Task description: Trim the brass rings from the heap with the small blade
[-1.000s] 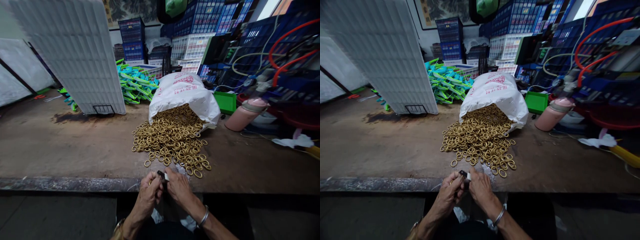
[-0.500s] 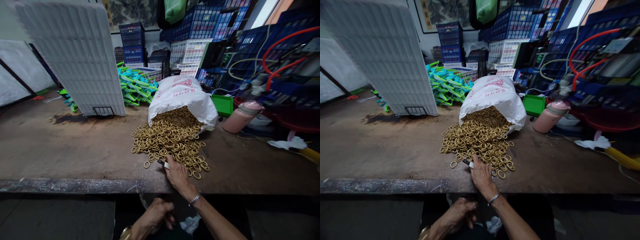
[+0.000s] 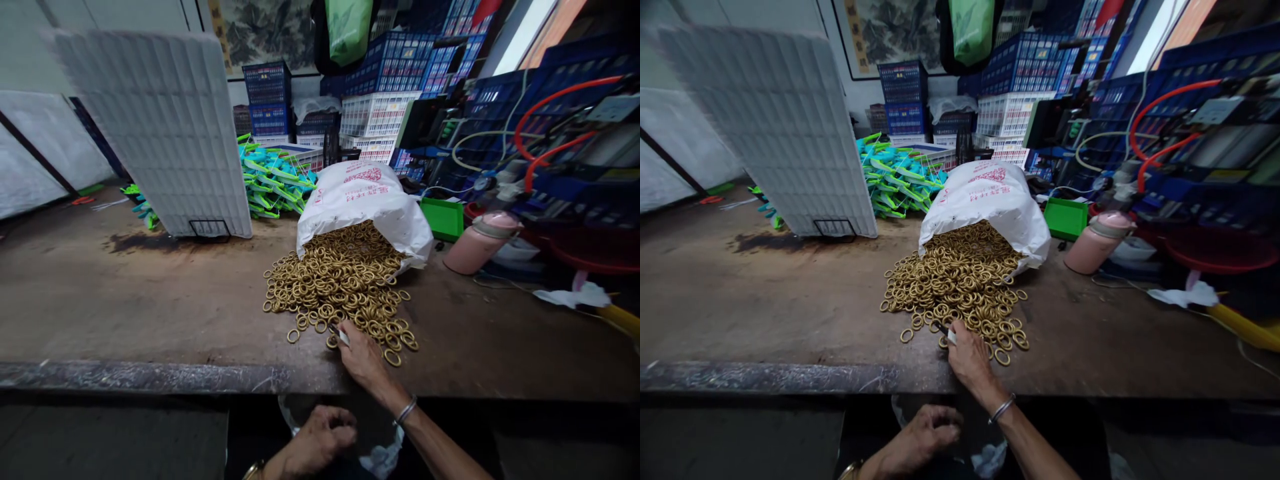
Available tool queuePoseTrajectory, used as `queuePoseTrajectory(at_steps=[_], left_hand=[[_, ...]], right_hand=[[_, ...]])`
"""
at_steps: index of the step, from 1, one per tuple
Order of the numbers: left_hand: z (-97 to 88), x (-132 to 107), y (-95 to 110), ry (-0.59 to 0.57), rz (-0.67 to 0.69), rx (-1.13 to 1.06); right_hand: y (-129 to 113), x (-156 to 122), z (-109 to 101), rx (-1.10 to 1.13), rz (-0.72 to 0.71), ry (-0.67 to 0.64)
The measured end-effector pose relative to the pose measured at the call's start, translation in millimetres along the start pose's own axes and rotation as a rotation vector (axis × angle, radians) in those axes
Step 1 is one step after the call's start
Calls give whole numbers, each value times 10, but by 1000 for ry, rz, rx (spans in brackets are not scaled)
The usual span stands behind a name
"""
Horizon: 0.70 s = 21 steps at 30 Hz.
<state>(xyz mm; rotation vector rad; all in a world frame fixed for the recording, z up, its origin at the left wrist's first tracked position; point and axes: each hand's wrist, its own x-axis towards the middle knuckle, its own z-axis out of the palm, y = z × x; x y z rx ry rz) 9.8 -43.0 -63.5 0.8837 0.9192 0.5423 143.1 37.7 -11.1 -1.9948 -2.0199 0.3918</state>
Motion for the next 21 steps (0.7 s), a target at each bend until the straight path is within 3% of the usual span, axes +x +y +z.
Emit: queuePoseTrajectory(at_steps=[5, 14, 21], left_hand=[[0, -64, 138, -57, 19, 66], [21, -173, 474, 54, 40, -9], [-183, -64, 554, 232, 138, -42]], right_hand=[[-102, 29, -31, -26, -80, 28], [-257, 196, 80, -181, -146, -23], [-229, 243, 43, -148, -122, -25]])
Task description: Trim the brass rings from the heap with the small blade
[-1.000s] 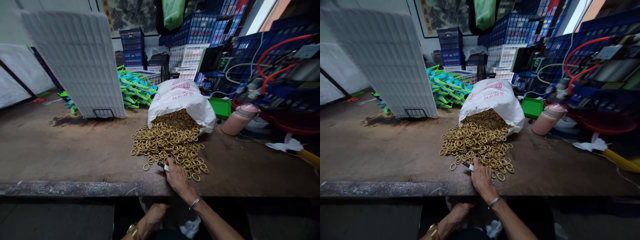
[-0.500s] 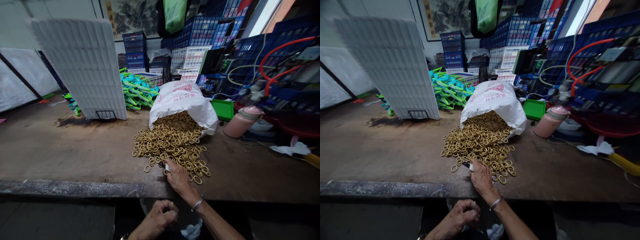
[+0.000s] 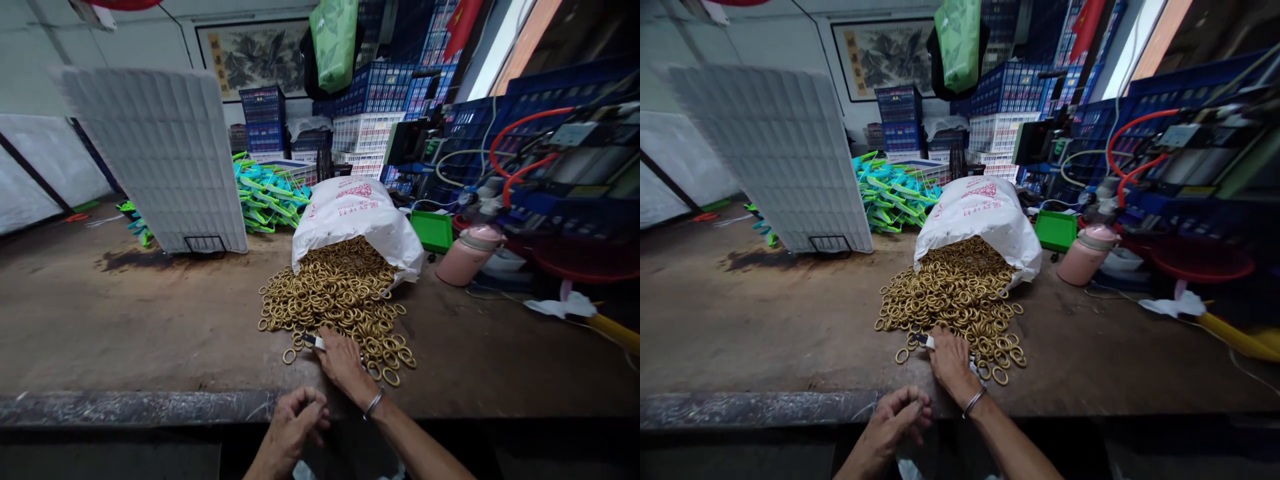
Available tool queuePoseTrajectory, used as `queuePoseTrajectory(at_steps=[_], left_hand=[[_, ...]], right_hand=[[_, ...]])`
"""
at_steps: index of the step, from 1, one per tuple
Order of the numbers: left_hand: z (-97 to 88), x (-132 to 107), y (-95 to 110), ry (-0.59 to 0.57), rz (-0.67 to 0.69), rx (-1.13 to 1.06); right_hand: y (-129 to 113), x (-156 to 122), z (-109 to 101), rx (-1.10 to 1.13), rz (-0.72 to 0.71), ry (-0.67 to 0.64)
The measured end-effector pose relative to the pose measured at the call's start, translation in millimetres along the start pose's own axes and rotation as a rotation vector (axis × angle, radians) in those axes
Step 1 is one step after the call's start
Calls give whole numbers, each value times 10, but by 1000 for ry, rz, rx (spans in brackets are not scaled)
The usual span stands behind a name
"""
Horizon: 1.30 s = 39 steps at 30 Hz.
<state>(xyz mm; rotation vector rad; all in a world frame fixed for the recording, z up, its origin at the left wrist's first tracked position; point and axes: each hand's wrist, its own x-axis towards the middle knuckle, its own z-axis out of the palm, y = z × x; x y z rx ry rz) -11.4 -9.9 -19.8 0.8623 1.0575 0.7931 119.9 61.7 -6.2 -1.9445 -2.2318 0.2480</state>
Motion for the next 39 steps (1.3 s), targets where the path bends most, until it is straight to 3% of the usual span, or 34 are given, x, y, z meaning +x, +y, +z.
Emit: queuePoseTrajectory(at_steps=[5, 11, 14, 17, 21, 24, 28, 35, 39], left_hand=[[-67, 42, 37, 53, 32, -34], [-22, 26, 142, 90, 48, 27], [-17, 60, 151, 171, 173, 133], [-37, 104, 128, 223, 399, 302], [-57, 139, 107, 178, 616, 508], [-53, 131, 110, 125, 679, 550], [-30, 86, 128, 153, 593, 487], [54, 49, 195, 163, 300, 218], [63, 33, 234, 26, 143, 90]], right_hand=[[-6, -7, -28, -18, 26, 8], [53, -3, -46, 54, -12, 71], [107, 19, -73, 253, 24, 94], [131, 8, -121, 585, 54, 14], [105, -101, -146, 959, 79, -155], [73, -195, -101, 1132, 148, -251], [37, -265, -45, 1194, 226, -321], [-28, -347, -143, 862, 53, -118], [-61, -373, -183, 802, 55, -131]])
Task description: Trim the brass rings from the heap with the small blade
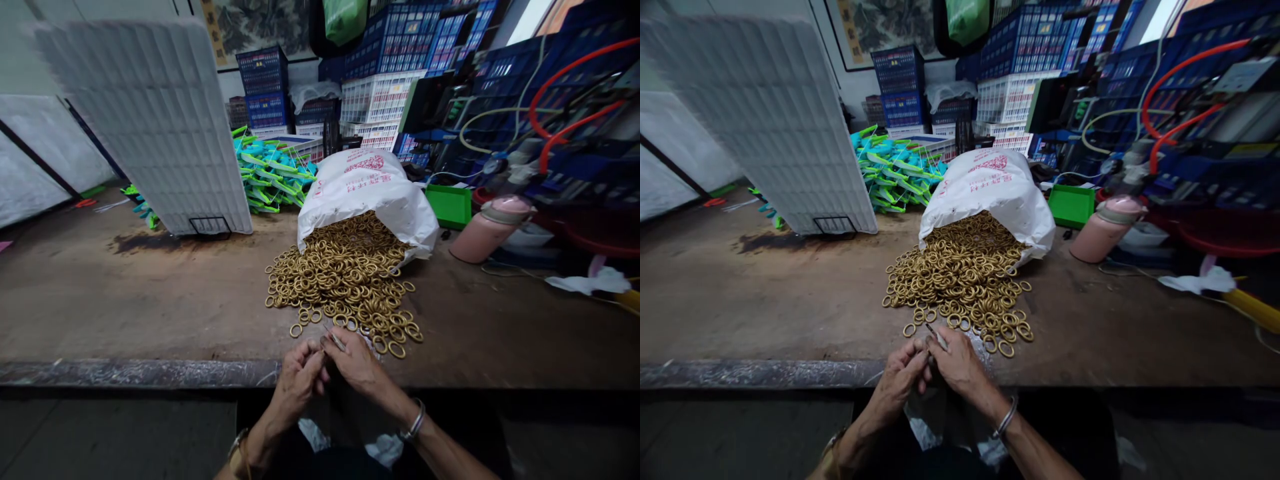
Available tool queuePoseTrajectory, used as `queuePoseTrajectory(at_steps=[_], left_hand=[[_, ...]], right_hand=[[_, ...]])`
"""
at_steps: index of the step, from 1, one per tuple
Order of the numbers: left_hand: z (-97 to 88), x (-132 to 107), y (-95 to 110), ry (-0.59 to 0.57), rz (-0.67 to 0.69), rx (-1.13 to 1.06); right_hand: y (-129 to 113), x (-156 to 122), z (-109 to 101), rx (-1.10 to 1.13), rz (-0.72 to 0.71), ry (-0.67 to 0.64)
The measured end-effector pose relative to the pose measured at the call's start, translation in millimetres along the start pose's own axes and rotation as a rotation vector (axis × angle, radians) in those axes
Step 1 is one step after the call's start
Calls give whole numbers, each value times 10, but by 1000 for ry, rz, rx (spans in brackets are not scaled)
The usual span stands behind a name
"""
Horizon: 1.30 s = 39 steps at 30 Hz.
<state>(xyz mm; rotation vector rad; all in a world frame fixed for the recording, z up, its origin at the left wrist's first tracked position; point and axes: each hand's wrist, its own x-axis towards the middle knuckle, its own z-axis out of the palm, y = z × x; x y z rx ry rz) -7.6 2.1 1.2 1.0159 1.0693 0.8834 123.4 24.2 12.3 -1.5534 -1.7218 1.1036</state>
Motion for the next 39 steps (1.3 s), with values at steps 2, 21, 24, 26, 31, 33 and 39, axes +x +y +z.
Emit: queuePoseTrajectory(at_steps=[2, 21, 24, 26, 31, 33, 39], left_hand=[[-8, -14, 0, -76, -23, -89], [3, -54, -18, 109, 37, -56], [12, -145, 15, 84, 77, -17], [25, -212, 41, 14, 84, -49], [31, -216, -3, -22, -29, -342], [7, -180, -39, 25, -54, -419], [-122, -153, -62, 51, -103, -624]], right_hand=[[9, 2, 3, 40, -3, -40], [111, -69, 36, -632, -154, -132], [158, -13, 0, -705, -111, -120], [175, 39, -26, -765, -74, -65], [64, 209, -14, -798, -92, 53], [8, 286, 31, -823, -93, 69], [-6, 456, 184, -918, -91, 36]])
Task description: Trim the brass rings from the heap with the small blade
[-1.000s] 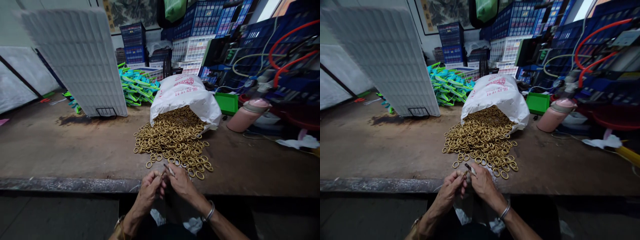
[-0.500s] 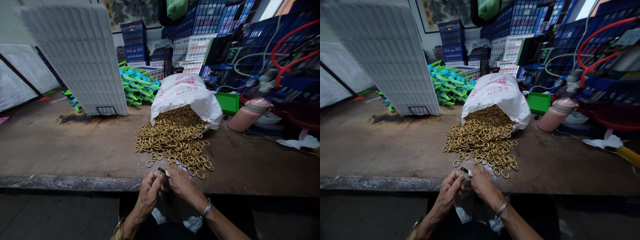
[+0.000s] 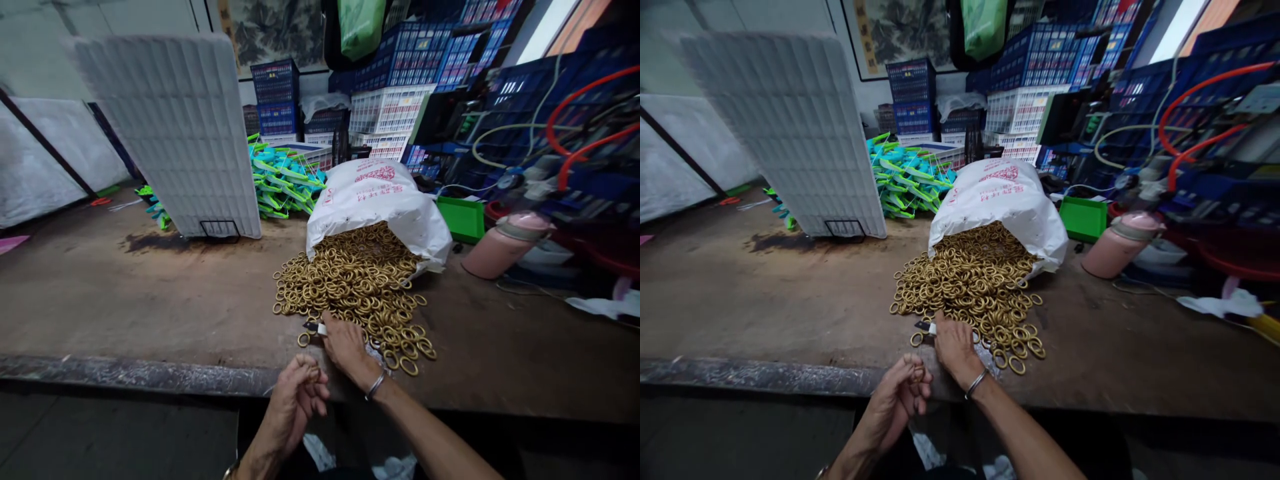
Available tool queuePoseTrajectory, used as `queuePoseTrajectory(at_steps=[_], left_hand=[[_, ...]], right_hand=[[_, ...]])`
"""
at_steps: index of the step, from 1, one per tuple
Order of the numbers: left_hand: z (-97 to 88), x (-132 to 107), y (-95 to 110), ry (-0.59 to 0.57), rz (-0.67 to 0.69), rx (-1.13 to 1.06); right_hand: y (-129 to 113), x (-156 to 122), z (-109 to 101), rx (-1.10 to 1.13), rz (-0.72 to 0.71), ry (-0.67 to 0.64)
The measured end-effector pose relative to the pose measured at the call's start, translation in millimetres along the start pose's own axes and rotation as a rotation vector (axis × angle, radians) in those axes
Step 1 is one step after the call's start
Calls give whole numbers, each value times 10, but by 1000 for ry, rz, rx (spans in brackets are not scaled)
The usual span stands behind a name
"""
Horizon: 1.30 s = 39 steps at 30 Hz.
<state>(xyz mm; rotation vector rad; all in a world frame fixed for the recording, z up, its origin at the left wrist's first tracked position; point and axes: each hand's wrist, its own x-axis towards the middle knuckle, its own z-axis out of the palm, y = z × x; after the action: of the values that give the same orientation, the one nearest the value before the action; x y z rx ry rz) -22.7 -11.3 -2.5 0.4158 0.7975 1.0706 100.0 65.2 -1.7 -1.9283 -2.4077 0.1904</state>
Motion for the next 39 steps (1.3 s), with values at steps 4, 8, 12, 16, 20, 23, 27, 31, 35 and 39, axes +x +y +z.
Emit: queuePoseTrajectory(at_steps=[4, 8, 12, 16, 20, 23, 27, 31, 35, 39], left_hand=[[-96, 38, 8, 1, -88, -152], [-121, 88, -4, 73, -133, -206], [-49, 117, 10, 67, -62, -63], [-2, 175, 21, 136, 179, 301], [-29, 234, -20, 124, 445, 715], [-46, 246, -66, -39, 570, 908], [7, 219, -74, -113, 578, 966], [104, 181, -41, -74, 473, 858], [164, 164, -29, -39, 316, 714], [175, 138, -21, -69, 80, 568]], right_hand=[[19, 31, 81, -6, -12, 24], [62, 21, 110, 11, -23, 80], [111, -25, 46, 61, -28, 112], [190, -85, -60, 268, 31, 71], [253, -170, -102, 699, 43, -18], [262, -259, -95, 1047, 105, -155], [241, -359, -79, 1268, 210, -244], [208, -400, -77, 1159, 184, -119], [164, -421, -105, 1037, 130, -24], [142, -434, -114, 1030, 105, -63]])
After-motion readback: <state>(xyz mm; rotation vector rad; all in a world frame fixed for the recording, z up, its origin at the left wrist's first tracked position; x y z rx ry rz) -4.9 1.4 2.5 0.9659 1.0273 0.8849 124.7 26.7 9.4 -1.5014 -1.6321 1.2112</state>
